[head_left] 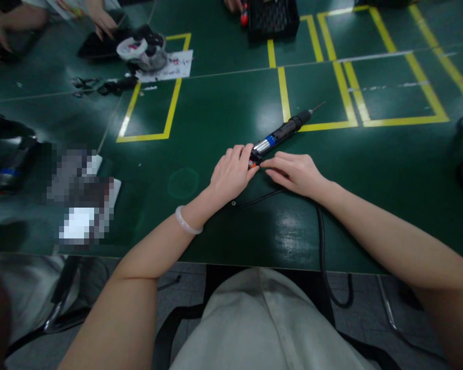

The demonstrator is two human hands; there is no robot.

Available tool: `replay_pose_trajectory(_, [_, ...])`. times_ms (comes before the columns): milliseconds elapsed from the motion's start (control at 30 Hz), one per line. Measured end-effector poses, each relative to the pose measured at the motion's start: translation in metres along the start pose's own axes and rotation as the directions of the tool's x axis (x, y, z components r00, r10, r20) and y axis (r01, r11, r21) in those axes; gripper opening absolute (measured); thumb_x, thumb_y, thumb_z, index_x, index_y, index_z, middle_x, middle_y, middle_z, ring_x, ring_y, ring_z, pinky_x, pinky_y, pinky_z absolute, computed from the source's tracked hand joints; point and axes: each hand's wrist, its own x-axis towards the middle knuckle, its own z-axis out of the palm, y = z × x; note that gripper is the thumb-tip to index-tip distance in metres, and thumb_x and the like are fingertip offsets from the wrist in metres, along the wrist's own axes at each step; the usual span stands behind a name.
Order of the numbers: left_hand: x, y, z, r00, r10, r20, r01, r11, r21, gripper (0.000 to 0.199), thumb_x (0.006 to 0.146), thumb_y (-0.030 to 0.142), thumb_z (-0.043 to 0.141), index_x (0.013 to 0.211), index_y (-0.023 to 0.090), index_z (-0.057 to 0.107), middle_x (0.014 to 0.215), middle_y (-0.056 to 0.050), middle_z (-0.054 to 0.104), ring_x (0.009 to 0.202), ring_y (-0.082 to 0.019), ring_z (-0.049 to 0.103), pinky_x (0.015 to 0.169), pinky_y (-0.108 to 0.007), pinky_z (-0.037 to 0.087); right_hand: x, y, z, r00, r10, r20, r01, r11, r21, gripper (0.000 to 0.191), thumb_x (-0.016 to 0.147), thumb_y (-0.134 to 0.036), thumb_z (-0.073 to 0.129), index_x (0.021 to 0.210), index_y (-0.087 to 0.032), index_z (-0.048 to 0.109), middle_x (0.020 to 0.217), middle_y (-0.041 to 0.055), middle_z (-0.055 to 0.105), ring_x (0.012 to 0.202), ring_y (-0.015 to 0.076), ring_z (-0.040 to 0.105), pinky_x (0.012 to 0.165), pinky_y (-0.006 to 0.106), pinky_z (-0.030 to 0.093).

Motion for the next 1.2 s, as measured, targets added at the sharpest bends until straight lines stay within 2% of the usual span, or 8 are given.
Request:
replay_pose_trajectory(200, [0.015,-0.037,0.006,0.997,-0.077,-0.022,0.077,0.997,0.004,0.049,0.106,0.030,0.060,0.148,0.012,0.044,0.136,-0.021,0.054,0.122,-0.040,0.055,0.100,-0.047,0.047,0.002,0.008,0.003,0.996,0.084,0.010,-0.084,0.986,0.142,0.030,0.102,-0.032,0.045,0.105,-0.019,0.072,0.100,0.0078,0.074,0.084,0.0184,0.066,0.076,0.030,0.047])
replay_pose_trajectory(400, [0.039,-0.108,0.014,0.973,-0.209,-0.095,0.213,0.976,0.036,0.048,0.106,0.042,0.055,0.144,0.014,0.047,0.135,-0.021,0.055,0.124,-0.042,0.053,0.098,-0.051,0.046,0.003,0.012,0.004,0.993,0.107,0.047,-0.113,0.982,0.148,0.030,0.100,-0.031,0.046,0.099,-0.018,0.073,0.098,0.0087,0.075,0.085,0.0199,0.068,0.077,0.031,0.048])
replay_pose_trajectory(533, [0.055,-0.161,0.018,0.939,-0.306,-0.158,0.311,0.951,0.002,0.057,0.107,0.060,0.043,0.143,0.016,0.046,0.132,-0.016,0.056,0.124,-0.033,0.049,0.097,-0.048,0.042,0.003,0.013,0.005,0.991,0.116,0.067,-0.124,0.982,0.142,0.029,0.100,-0.031,0.047,0.098,-0.019,0.073,0.098,0.0081,0.076,0.084,0.0196,0.068,0.077,0.031,0.048])
replay_pose_trajectory(667, [0.067,-0.194,0.017,0.890,-0.433,-0.142,0.440,0.898,0.018,0.065,0.111,0.066,0.027,0.144,0.011,0.037,0.136,-0.012,0.051,0.123,-0.023,0.041,0.100,-0.045,0.035,0.003,0.013,0.006,0.991,0.121,0.063,-0.128,0.984,0.127,0.029,0.100,-0.031,0.047,0.098,-0.019,0.073,0.098,0.0081,0.076,0.084,0.0194,0.068,0.077,0.031,0.048])
replay_pose_trajectory(867, [0.081,-0.208,0.013,0.792,-0.598,-0.123,0.611,0.779,0.143,0.057,0.116,0.061,0.023,0.141,0.010,0.030,0.139,-0.008,0.043,0.122,-0.018,0.033,0.102,-0.042,0.028,0.002,0.013,0.008,0.991,0.115,0.075,-0.123,0.985,0.119,0.029,0.099,-0.032,0.048,0.098,-0.019,0.073,0.096,0.0075,0.076,0.083,0.0192,0.068,0.075,0.030,0.047])
replay_pose_trajectory(967, [0.084,-0.208,0.013,0.776,-0.619,-0.123,0.631,0.758,0.169,0.060,0.115,0.064,0.016,0.142,0.011,0.026,0.133,-0.006,0.045,0.124,-0.018,0.029,0.101,-0.041,0.026,0.003,0.013,0.007,0.990,0.117,0.085,-0.125,0.986,0.108,0.029,0.099,-0.032,0.047,0.098,-0.019,0.073,0.096,0.0072,0.076,0.082,0.0190,0.068,0.074,0.030,0.046])
replay_pose_trajectory(1067, [0.085,-0.204,0.011,0.764,-0.633,-0.126,0.645,0.745,0.169,0.073,0.110,0.074,0.009,0.142,0.011,0.026,0.126,-0.006,0.049,0.125,-0.019,0.028,0.098,-0.040,0.026,0.003,0.012,0.007,0.989,0.115,0.095,-0.125,0.987,0.106,0.029,0.099,-0.032,0.047,0.098,-0.019,0.073,0.097,0.0072,0.076,0.084,0.0195,0.068,0.073,0.030,0.045])
replay_pose_trajectory(1200, [0.081,-0.197,0.004,0.797,-0.600,-0.065,0.604,0.789,0.116,0.097,0.094,0.090,-0.003,0.139,0.012,0.033,0.113,-0.007,0.054,0.128,-0.022,0.026,0.091,-0.040,0.027,0.003,0.013,0.006,0.987,0.114,0.111,-0.125,0.987,0.103,0.029,0.100,-0.031,0.047,0.098,-0.019,0.073,0.096,0.0068,0.076,0.085,0.0193,0.068,0.072,0.029,0.044])
